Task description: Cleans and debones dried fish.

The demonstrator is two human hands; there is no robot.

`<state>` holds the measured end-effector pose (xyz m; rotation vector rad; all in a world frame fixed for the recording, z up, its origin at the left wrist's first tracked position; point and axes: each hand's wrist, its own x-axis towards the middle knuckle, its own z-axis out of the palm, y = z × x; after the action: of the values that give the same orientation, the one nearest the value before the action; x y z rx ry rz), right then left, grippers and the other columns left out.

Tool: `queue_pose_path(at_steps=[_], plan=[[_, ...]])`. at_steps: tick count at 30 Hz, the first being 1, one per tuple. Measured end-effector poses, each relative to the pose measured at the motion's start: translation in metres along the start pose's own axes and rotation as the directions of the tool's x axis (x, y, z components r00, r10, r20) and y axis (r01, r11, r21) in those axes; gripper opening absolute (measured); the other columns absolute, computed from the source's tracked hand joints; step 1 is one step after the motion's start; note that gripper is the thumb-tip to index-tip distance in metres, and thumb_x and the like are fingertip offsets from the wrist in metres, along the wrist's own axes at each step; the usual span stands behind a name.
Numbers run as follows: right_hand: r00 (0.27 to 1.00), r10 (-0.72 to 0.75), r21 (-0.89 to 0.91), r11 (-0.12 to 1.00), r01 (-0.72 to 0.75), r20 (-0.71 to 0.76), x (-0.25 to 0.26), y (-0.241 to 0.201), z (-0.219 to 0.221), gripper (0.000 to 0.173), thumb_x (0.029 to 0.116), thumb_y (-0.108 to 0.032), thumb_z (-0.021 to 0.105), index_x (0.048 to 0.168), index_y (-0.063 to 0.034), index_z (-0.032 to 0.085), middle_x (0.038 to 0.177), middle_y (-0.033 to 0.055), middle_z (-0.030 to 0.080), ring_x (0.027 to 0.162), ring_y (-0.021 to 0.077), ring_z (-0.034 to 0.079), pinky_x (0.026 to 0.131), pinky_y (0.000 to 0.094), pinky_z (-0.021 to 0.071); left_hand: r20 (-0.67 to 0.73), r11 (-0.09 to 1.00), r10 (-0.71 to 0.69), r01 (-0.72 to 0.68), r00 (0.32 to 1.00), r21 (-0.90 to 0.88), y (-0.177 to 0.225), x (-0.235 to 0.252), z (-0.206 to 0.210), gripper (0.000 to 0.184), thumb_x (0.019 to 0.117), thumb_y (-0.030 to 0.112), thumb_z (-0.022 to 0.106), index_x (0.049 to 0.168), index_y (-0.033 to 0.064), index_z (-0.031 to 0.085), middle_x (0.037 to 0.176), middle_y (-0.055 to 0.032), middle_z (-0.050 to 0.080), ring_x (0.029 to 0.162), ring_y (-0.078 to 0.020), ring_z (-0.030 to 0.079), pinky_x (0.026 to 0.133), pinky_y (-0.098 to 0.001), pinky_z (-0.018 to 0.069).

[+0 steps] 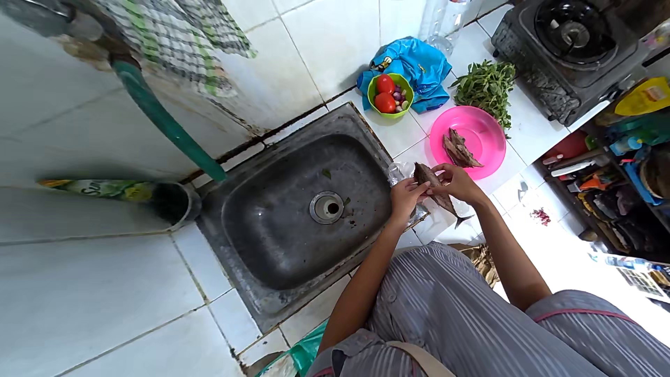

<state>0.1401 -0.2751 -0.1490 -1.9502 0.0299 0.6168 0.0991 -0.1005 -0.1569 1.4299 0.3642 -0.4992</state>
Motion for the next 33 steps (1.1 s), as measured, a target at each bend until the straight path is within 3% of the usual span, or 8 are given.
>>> queue_pose_path(at_steps=[3,6,11,21,25,33], plan=[[0.999,-0.032,0.139,0.99,0.029,0.015,-0.003,0.0,-0.001,0.051,0.0825,0.007,0.077,0.129,0.008,0.057,0.102,0.0159,0.069,0.082,0.0141,0.067,0.078,0.031,0.0574,-0.024,0.999,-0.001,0.0,1.0,-0.04,0.003,0.001,-0.002,0.037,0.0966,0.006,0.068,0.13,-0.0058,0.055,0.106,-0.0163,0.067,0.077,-0.0119,0.066,0.073,-0.0274,0.058],[0.999,-0.031,0.16,0.987,0.029,0.01,-0.005,0.0,-0.001,0.044,0.0858,0.009,0.073,0.127,0.0086,0.057,0.103,0.0153,0.069,0.082,0.013,0.067,0.076,0.03,0.0576,-0.049,0.997,-0.014,0.01,0.999,-0.07,0.005,0.004,-0.002,0.034,0.0968,0.004,0.067,0.127,-0.0085,0.057,0.104,-0.0171,0.067,0.077,-0.0118,0.065,0.073,-0.0271,0.0571],[0.999,0.05,0.239,0.97,-0.052,0.013,-0.007,-0.004,-0.004,0.033,0.0886,0.007,0.071,0.121,0.0069,0.063,0.098,0.0109,0.07,0.08,0.01,0.066,0.073,0.0261,0.0571,0.037,0.999,0.047,-0.046,0.998,-0.019,0.001,-0.002,-0.011,0.035,0.097,0.004,0.067,0.129,-0.0048,0.056,0.104,-0.0136,0.067,0.076,-0.0089,0.065,0.073,-0.0253,0.057],[0.997,0.063,0.398,0.914,-0.076,0.046,-0.007,-0.002,-0.007,0.027,0.0908,0.011,0.065,0.117,0.0046,0.062,0.091,0.004,0.072,0.078,0.0074,0.07,0.071,0.0238,0.0591,0.065,0.994,0.03,-0.023,0.997,-0.107,0.006,-0.001,-0.015,0.03,0.099,0.002,0.063,0.128,-0.0041,0.057,0.103,-0.0124,0.068,0.079,-0.0108,0.068,0.075,-0.027,0.0591],[0.997,0.077,0.463,0.883,-0.073,0.01,-0.008,-0.002,-0.007,0.028,0.092,0.011,0.064,0.119,0.0038,0.062,0.093,0.0043,0.073,0.08,0.0077,0.07,0.072,0.0237,0.059,0.074,0.984,0.037,-0.023,0.997,-0.177,0.004,0.001,-0.017,0.025,0.1016,0.005,0.059,0.126,-0.001,0.06,0.103,-0.0082,0.068,0.08,-0.0091,0.068,0.076,-0.0263,0.0592],[0.986,0.135,0.492,0.868,-0.069,-0.101,-0.007,0.002,-0.006,0.029,0.0936,0.007,0.065,0.122,0.0039,0.059,0.094,0.006,0.071,0.08,0.0096,0.069,0.072,0.0267,0.059,-0.005,0.969,0.086,-0.085,0.996,-0.233,-0.001,0.001,-0.016,0.024,0.1,0.0,0.06,0.124,-0.0038,0.061,0.099,-0.0068,0.071,0.079,-0.0079,0.071,0.077,-0.0252,0.0603]])
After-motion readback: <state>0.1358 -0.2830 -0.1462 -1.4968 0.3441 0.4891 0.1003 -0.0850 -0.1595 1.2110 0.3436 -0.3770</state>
